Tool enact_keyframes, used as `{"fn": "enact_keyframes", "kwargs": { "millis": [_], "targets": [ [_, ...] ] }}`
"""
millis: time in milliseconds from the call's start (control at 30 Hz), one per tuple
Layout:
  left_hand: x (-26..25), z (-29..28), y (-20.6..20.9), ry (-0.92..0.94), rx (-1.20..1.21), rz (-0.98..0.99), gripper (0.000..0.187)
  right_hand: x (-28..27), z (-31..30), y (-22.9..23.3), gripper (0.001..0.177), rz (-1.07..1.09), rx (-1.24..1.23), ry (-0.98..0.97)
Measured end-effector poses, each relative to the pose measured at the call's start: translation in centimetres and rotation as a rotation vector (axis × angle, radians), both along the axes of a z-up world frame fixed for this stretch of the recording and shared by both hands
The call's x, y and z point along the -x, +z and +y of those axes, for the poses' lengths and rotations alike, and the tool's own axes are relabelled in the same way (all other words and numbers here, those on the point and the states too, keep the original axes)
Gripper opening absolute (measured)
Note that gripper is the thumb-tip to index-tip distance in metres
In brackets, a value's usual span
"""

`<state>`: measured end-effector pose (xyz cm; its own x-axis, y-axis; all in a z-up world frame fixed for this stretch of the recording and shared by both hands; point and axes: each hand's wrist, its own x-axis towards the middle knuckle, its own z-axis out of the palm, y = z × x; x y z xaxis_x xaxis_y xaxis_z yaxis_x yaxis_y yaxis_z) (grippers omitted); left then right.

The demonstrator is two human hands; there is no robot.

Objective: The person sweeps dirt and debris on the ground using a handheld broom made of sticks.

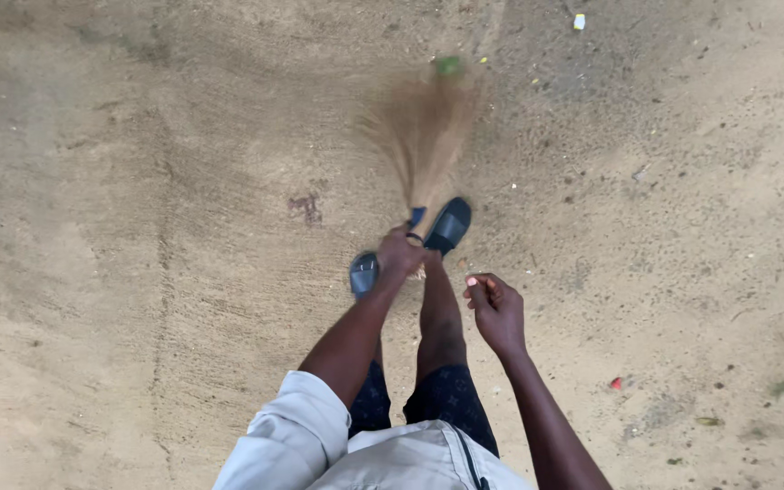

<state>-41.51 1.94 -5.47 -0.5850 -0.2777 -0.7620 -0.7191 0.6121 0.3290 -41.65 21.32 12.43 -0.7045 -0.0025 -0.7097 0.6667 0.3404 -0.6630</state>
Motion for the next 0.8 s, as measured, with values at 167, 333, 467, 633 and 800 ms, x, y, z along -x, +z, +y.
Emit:
{"fn": "enact_keyframes", "kwargs": {
  "millis": [167,333,467,633,800],
  "targets": [
    [2.4,4.1,4.5,-0.167,-0.189,0.046,0.081,3.3,4.3,0.4,0.023,-0.016,-0.082,0.039],
    [3.0,2.4,8.8,0.005,-0.231,0.299,0.082,6.2,6.5,0.7,0.023,-0.025,-0.105,0.027],
    [5.0,0.7,8.8,0.402,-0.013,0.291,0.089,7.8,6.6,0.6,0.023,-0.012,-0.059,0.004],
    [10.3,-1.4,4.5,0.429,0.315,-0.007,0.072,8.6,6.0,0.2,0.022,-0.025,-0.024,0.005],
    [12.9,2.8,0.6,0.195,0.118,-0.071,0.074,8.7,6.5,0.2,0.022,-0.078,-0.015,0.008]
  ]
}}
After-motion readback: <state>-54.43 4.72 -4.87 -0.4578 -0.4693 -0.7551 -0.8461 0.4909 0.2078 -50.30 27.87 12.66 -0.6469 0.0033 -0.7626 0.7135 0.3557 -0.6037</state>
